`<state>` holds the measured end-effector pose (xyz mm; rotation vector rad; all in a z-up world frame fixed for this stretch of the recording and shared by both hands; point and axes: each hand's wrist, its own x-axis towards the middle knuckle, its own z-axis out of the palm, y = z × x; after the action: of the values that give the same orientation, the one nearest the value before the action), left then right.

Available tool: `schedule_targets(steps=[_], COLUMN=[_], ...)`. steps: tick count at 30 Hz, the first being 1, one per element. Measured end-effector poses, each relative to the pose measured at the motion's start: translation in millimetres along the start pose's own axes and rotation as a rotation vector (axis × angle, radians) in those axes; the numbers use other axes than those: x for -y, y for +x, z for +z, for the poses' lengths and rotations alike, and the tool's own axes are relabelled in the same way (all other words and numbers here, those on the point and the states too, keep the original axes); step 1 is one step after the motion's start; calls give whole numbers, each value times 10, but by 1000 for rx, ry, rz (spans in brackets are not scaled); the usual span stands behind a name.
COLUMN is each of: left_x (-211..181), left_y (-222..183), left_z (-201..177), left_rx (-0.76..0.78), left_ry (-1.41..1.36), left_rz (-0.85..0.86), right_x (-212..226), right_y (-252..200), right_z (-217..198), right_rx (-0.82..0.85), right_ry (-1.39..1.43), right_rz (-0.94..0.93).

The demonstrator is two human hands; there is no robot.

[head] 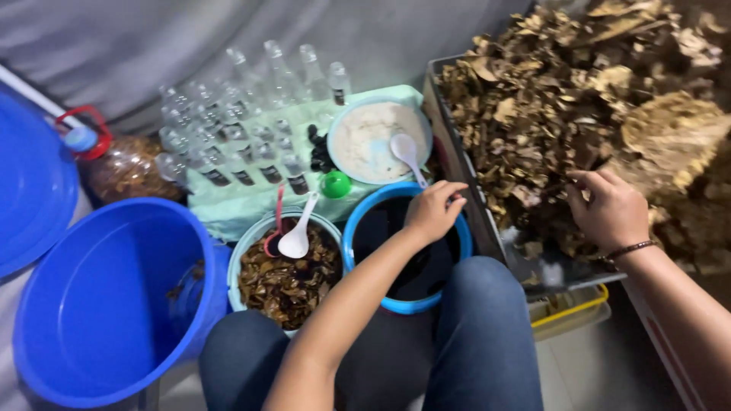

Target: Mixing dried organic material with white powder and dark liquid in a bucket for processing

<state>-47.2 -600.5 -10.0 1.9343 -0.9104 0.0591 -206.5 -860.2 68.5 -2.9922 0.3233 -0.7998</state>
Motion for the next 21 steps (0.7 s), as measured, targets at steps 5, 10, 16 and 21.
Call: schedule_targets(steps=[5,10,16,21], left_x=[-354,-571,-606,-564], left_y=[154,136,78,26], left_z=[631,1013,1206,1345], left_rx=[197,262,330,430], left_ry=[70,177,279,341], left_rz=[-22,56,246,311], right_x=[-236,-332,-233,-353], right_y=[-221,-512,-676,-869], right_z=[-188,-253,-307,35], right_rx=[-22,64,6,42], right_ry=[22,-76,-148,-148], right_rz=[34,-84,-230,-259])
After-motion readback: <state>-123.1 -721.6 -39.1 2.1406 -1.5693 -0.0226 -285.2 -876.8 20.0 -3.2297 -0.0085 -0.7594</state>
